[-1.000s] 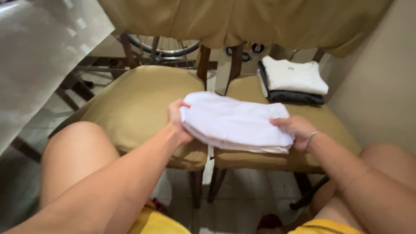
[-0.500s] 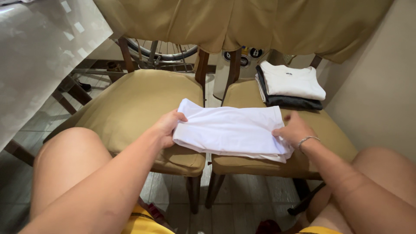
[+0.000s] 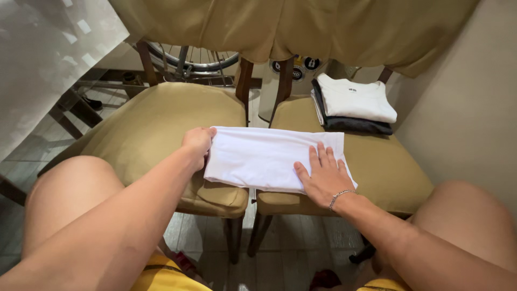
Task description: The person folds a white t-shirt on a chair, smoothing and aligning the fabric, then folds it into a compact rectangle. They repeat the process with a second white t-shirt that has a graphic print, unfolding and refolding it before stacking it with the first.
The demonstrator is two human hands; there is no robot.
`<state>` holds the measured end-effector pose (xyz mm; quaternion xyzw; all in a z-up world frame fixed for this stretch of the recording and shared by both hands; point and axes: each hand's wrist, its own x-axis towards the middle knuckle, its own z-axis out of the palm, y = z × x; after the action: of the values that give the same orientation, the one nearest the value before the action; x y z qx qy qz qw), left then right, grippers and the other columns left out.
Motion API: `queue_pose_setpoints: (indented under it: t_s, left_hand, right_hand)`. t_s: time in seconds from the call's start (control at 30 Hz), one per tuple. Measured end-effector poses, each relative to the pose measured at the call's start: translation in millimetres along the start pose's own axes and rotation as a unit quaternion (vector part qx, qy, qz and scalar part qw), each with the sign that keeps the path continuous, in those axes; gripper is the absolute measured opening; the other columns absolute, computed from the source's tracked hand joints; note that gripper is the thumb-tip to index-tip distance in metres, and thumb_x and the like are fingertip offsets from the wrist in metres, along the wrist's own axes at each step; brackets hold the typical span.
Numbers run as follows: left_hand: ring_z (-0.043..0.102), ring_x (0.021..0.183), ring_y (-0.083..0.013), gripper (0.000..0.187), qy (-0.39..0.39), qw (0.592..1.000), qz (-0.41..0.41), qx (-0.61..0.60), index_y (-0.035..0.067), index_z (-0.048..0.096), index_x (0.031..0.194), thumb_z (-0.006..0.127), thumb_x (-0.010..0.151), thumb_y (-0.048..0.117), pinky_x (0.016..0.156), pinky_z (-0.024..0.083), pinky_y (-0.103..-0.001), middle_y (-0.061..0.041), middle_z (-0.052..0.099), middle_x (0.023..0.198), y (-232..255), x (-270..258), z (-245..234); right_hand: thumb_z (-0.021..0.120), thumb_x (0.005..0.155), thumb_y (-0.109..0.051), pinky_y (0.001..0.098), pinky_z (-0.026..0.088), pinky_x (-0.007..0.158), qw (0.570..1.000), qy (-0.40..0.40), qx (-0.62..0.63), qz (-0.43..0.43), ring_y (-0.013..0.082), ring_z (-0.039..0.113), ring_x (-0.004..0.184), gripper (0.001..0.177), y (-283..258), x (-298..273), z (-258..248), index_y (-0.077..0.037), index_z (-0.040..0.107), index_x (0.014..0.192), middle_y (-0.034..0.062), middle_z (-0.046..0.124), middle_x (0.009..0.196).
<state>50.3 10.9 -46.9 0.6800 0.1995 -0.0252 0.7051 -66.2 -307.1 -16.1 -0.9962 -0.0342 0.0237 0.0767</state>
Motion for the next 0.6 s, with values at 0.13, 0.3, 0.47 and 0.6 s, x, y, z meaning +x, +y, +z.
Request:
queue_pose_setpoints:
  t_s: [0.13,0.3,0.47,0.6]
  left_hand:
    - [0.057,0.073,-0.0265,0.021,0.034,0.999,0.003,0.026,0.001,0.068,0.094,0.067,0.096,0.021,0.061,0.045,-0.043,-0.013,0.064,0.086,-3,9,3]
    - [0.063,0.071,-0.0246,0.023,0.04,0.999,-0.009,0.029,0.001,0.071,0.088,0.074,0.09,0.024,0.062,0.05,-0.041,-0.013,0.07,0.084,16,15,5]
    - [0.066,0.074,-0.0213,0.016,0.103,0.991,0.056,0.07,-0.002,0.075,0.097,0.071,0.084,0.007,0.067,0.054,-0.038,-0.011,0.073,0.089,17,28,10]
    - [0.07,0.078,-0.0244,0.022,0.113,0.987,0.08,0.082,0.001,0.075,0.102,0.061,0.086,0.001,0.069,0.057,-0.04,-0.014,0.075,0.094,9,40,9]
  right_hand:
    - [0.04,0.1,-0.056,0.0543,0.023,0.117,0.998,0.064,-0.006,0.003,0.0322,0.028,0.147,0.068,0,4,-6,-0.011,0.04,0.151,0.0161,0.032,0.161]
    - [0.049,0.104,-0.036,0.0536,0.034,0.112,0.973,0.225,0.018,-0.042,0.0307,0.051,0.131,0.042,27,50,-25,-0.012,0.061,0.137,0.0096,0.059,0.139]
    - [0.065,0.096,-0.033,0.0471,0.045,0.101,0.987,0.125,0.085,0.062,0.0327,0.063,0.113,0.03,56,85,-28,-0.013,0.076,0.115,0.0137,0.072,0.118]
    - [0.071,0.091,-0.029,0.0395,0.055,0.088,0.966,0.131,0.196,0.107,0.0302,0.074,0.093,0.028,64,93,-27,-0.007,0.078,0.106,0.0151,0.078,0.1]
